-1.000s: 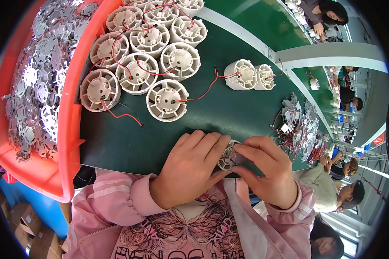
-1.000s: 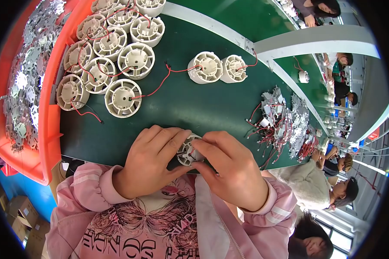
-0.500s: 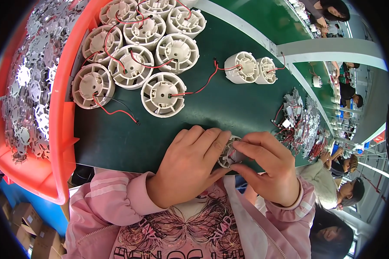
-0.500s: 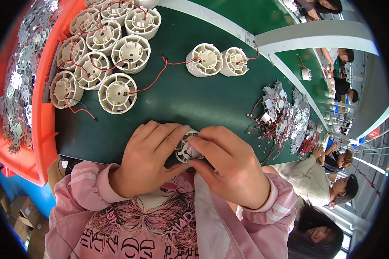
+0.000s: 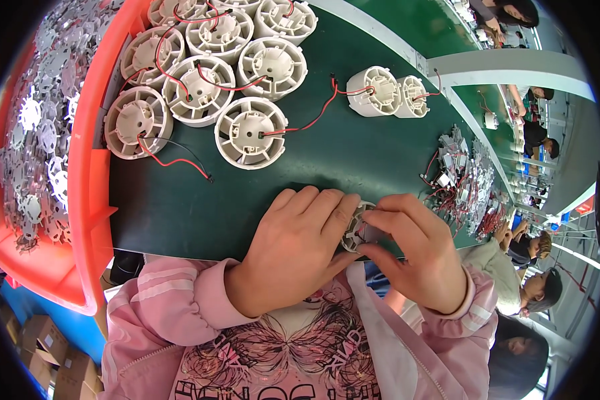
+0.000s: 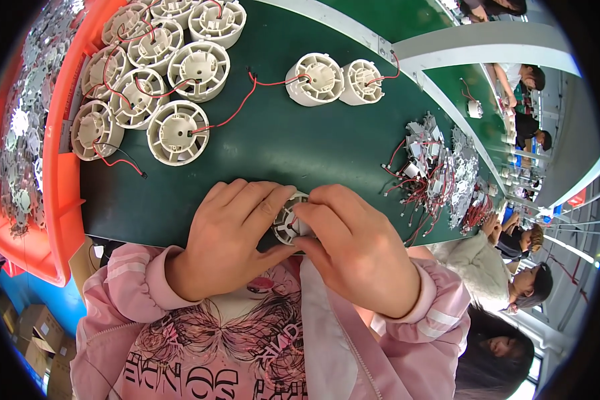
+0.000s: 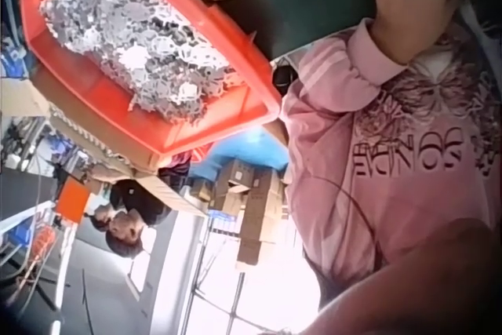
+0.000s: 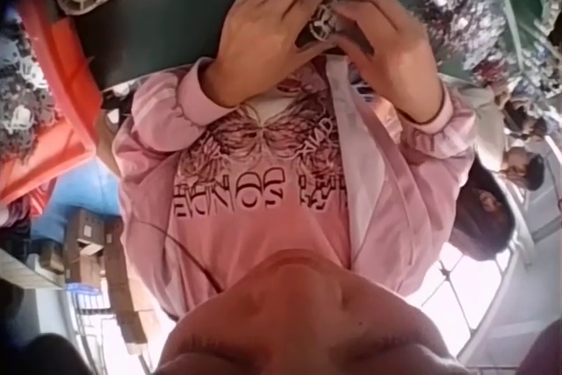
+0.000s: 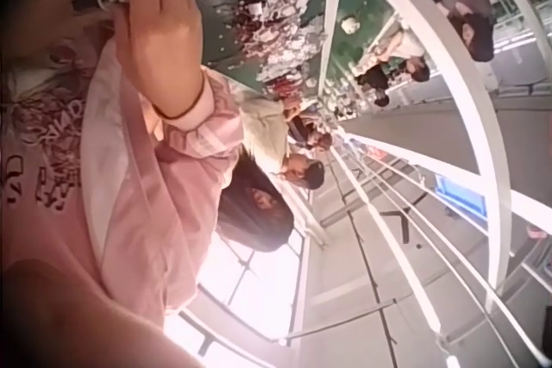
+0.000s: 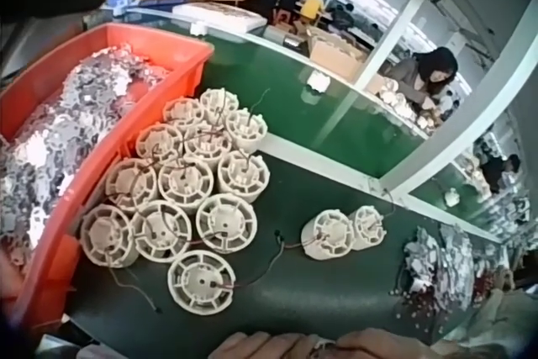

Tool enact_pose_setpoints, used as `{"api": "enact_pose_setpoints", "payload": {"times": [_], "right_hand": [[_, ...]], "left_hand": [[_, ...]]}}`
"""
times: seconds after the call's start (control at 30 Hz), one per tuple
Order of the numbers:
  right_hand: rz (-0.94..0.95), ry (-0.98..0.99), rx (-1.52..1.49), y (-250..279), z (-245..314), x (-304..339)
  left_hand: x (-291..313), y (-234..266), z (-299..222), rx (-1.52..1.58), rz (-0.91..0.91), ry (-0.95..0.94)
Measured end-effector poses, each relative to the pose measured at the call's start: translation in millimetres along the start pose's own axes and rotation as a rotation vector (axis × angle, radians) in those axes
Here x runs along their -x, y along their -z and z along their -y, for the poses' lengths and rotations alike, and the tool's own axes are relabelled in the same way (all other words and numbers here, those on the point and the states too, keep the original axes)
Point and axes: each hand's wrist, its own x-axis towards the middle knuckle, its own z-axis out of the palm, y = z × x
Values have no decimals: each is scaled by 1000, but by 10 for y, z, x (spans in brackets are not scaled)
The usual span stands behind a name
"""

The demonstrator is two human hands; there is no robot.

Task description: Assembling electronic components by fitting parts together on an assembly line.

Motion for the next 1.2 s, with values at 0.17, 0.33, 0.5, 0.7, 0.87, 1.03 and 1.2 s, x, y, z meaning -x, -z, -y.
{"api": "enact_pose_setpoints", "payload": {"times": [0.17,0.33,0.5,0.7,0.87,1.03,1.2], "right_hand": [[7,33,-93,-10,-170,14],[-59,-253,-690,-84,-404,120],[-94,-185,-739,-147,-473,143],[-86,-182,-728,-133,-449,153],[-109,-162,-820,-183,-490,155],[-110,-111,-850,-279,-428,87],[-41,-467,-1032,-253,-379,105]], "left_hand": [[-21,-12,6,13,-26,19],[-23,8,16,20,-19,13],[-18,30,13,25,37,5],[-24,35,21,20,42,13],[-28,37,17,34,36,22],[-37,37,11,21,44,12],[-36,29,13,29,14,21]]}}
